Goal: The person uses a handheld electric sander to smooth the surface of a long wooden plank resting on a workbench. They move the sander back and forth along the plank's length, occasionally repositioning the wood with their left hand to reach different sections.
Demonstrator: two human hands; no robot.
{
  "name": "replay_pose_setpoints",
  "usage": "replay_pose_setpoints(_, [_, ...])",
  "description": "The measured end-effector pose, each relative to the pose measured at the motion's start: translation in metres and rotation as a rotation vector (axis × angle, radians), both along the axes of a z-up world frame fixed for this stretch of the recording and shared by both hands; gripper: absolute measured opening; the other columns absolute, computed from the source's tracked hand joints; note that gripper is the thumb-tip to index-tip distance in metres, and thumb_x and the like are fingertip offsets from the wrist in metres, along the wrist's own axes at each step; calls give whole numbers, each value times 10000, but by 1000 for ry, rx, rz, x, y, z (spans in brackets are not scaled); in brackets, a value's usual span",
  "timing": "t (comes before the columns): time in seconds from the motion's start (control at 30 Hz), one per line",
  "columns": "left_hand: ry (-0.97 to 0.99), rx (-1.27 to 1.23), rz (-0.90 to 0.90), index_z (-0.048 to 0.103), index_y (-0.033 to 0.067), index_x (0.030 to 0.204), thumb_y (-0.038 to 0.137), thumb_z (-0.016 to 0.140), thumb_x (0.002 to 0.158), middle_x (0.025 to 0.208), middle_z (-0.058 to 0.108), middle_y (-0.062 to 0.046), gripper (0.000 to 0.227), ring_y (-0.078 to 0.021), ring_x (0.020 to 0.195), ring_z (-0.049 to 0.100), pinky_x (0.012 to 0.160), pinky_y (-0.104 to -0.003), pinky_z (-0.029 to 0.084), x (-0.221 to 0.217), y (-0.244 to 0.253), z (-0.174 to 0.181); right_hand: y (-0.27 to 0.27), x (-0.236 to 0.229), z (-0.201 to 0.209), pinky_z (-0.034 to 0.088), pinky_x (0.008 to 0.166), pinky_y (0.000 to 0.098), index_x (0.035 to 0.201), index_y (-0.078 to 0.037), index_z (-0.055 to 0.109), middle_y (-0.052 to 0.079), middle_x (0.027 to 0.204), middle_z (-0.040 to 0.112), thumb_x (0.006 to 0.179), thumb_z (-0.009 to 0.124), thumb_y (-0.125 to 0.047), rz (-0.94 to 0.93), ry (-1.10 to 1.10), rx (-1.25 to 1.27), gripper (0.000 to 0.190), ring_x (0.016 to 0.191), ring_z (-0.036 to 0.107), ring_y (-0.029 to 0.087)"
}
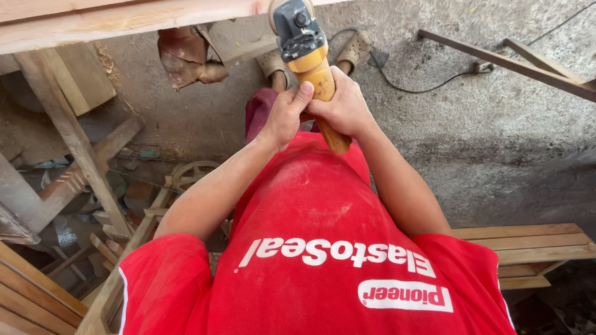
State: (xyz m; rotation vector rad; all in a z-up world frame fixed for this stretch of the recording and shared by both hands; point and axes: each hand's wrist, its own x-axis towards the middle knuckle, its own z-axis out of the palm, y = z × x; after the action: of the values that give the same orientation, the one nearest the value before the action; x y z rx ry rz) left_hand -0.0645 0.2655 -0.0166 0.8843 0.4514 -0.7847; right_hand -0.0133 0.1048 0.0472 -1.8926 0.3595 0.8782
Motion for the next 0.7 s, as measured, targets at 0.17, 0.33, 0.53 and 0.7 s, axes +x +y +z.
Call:
replay_pose_setpoints(0.17, [-72, -28, -61, 613, -77, 1349, 501, 546, 1042, 1267, 686, -141, 658, -195, 1155, 657, 1039, -348, 520, 23, -59, 1, -47, 9, 18, 594, 815, 340, 1128, -25, 636, 86, 1000, 733, 798, 809, -289, -106, -103, -49, 457, 908, 715, 153])
replay_pose_setpoints(0.33, [-25, -116, -165, 629, -58, 1313, 489, 514, 1036, 1209, 708, -137, 624, -206, 1108, 696, 979, -365, 573, 45, -115, 3, -102, 6, 18, 606, 803, 324, 1162, -17, 607, 67, 1036, 720, 822, 799, -247, -245, -120, 49, 452, 921, 703, 132])
replay_pose_setpoints(0.53, [-178, 78, -336, 699, -45, 1237, 552, 513, 1003, 1095, 758, -145, 667, -190, 982, 721, 860, -339, 584, 65, -171, 8, -157, -1, 12, 606, 809, 318, 1188, -12, 622, 76, 1055, 716, 866, 767, -191, -349, -147, 73, 397, 920, 699, 140])
replay_pose_setpoints(0.7, [-247, 156, -459, 727, -34, 1193, 551, 495, 999, 1019, 771, -150, 659, -190, 898, 699, 790, -343, 569, 76, -198, 4, -177, 1, 13, 616, 791, 340, 1199, 0, 606, 87, 1042, 702, 901, 736, -163, -540, -95, 287, 364, 898, 710, 169])
